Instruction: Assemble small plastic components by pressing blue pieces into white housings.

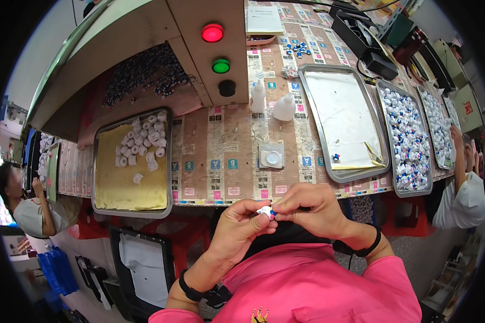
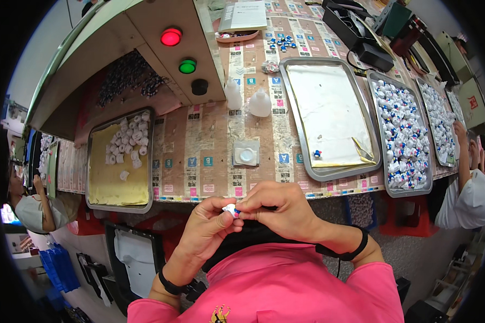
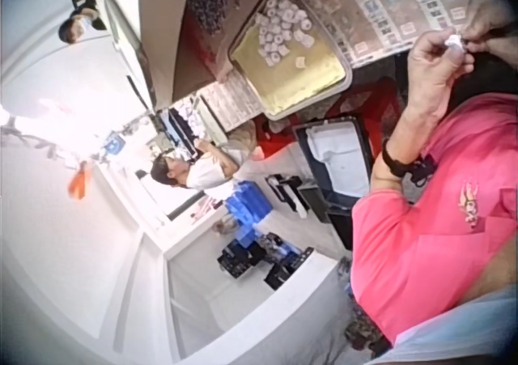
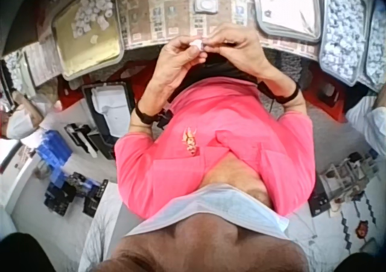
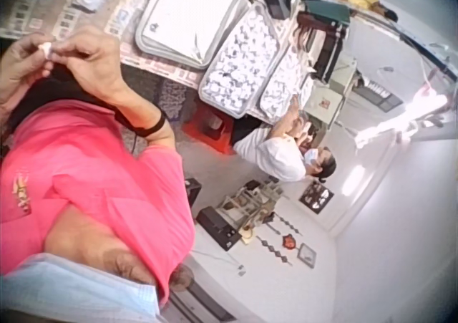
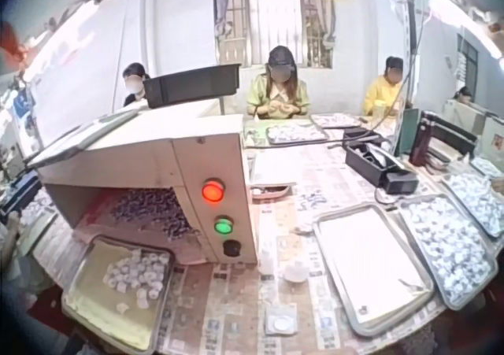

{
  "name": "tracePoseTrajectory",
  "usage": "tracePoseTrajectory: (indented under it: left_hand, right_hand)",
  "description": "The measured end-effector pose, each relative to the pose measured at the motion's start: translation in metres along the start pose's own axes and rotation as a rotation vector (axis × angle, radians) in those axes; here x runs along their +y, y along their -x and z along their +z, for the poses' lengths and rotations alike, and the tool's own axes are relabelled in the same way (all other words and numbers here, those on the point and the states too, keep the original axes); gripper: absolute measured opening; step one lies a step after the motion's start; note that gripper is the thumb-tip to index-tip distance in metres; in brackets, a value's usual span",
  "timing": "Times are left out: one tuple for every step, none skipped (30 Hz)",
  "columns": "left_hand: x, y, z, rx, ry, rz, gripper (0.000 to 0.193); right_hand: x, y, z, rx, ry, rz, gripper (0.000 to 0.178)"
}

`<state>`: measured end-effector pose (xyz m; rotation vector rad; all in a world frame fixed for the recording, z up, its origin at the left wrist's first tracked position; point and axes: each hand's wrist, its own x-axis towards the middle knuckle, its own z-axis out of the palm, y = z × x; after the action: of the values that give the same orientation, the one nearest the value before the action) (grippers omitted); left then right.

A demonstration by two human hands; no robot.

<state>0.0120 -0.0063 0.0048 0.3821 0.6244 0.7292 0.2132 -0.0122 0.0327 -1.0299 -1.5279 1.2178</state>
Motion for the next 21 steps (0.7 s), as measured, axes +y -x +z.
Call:
tracePoseTrajectory:
  left_hand:
    - [0.001,0.0,0.001,-0.002,-0.042,0.006,0.025]
    - [0.002,0.0,0.002,-0.003,-0.047,0.004,0.025]
    - [0.004,0.0,0.004,-0.005,-0.073,0.028,0.026]
    - [0.006,0.001,0.006,-0.008,-0.1,0.051,0.026]
    - [0.007,0.0,0.009,-0.009,-0.105,0.05,0.026]
    - [0.008,0.0,0.013,-0.034,-0.17,0.128,0.028]
    - [0.009,0.0,0.016,-0.061,-0.234,0.206,0.03]
    - [0.01,0.0,0.019,-0.062,-0.24,0.205,0.03]
    - [0.011,0.0,0.021,-0.076,-0.262,0.218,0.029]
    - [0.012,0.0,0.023,-0.09,-0.285,0.231,0.028]
    - [0.013,0.0,0.024,-0.093,-0.292,0.229,0.028]
    - [0.013,0.001,0.025,-0.093,-0.308,0.208,0.027]
    - [0.013,0.001,0.026,-0.094,-0.325,0.187,0.026]
    - [0.013,0.001,0.027,-0.09,-0.334,0.192,0.026]
    - [0.012,0.001,0.029,-0.083,-0.34,0.185,0.025]
    - [0.01,0.001,0.031,-0.075,-0.346,0.181,0.025]
    - [0.009,0.0,0.033,-0.084,-0.372,0.179,0.025]
    - [0.01,-0.001,0.034,-0.132,-0.343,0.129,0.029]
    - [0.009,-0.002,0.041,-0.133,-0.358,0.08,0.034]
    - [0.008,-0.002,0.045,-0.126,-0.371,0.035,0.039]
    - [0.012,-0.002,0.046,-0.179,-0.351,-0.041,0.05]
  right_hand:
    - [0.001,0.001,-0.001,-0.005,0.007,-0.022,0.016]
    - [0.002,0.003,-0.001,-0.01,0.014,-0.043,0.019]
    - [0.001,0.003,-0.001,-0.005,0.011,-0.046,0.019]
    - [-0.001,0.004,-0.001,0.007,0.048,-0.072,0.019]
    - [-0.002,0.004,-0.001,0.019,0.085,-0.097,0.019]
    - [-0.005,0.004,-0.002,0.024,0.084,-0.1,0.019]
    - [-0.007,0.004,-0.003,0.049,0.15,-0.154,0.019]
    - [-0.008,0.005,-0.004,0.074,0.217,-0.208,0.019]
    - [-0.008,0.006,-0.006,0.08,0.215,-0.21,0.019]
    - [-0.008,0.008,-0.008,0.066,0.218,-0.226,0.019]
    - [-0.008,0.011,-0.009,0.052,0.221,-0.241,0.019]
    - [-0.009,0.013,-0.01,0.059,0.219,-0.244,0.019]
    - [-0.009,0.014,-0.011,0.063,0.213,-0.247,0.018]
    - [-0.009,0.014,-0.01,0.061,0.201,-0.254,0.017]
    - [-0.011,0.015,-0.011,0.061,0.193,-0.264,0.017]
    - [-0.014,0.017,-0.013,0.063,0.174,-0.231,0.017]
    - [-0.017,0.018,-0.015,0.054,0.15,-0.206,0.017]
    - [-0.019,0.019,-0.019,0.037,0.138,-0.226,0.017]
    - [-0.02,0.021,-0.025,0.044,0.166,-0.213,0.016]
    - [-0.02,0.022,-0.031,0.044,0.189,-0.202,0.015]
    - [-0.021,0.025,-0.041,0.118,0.257,-0.193,0.013]
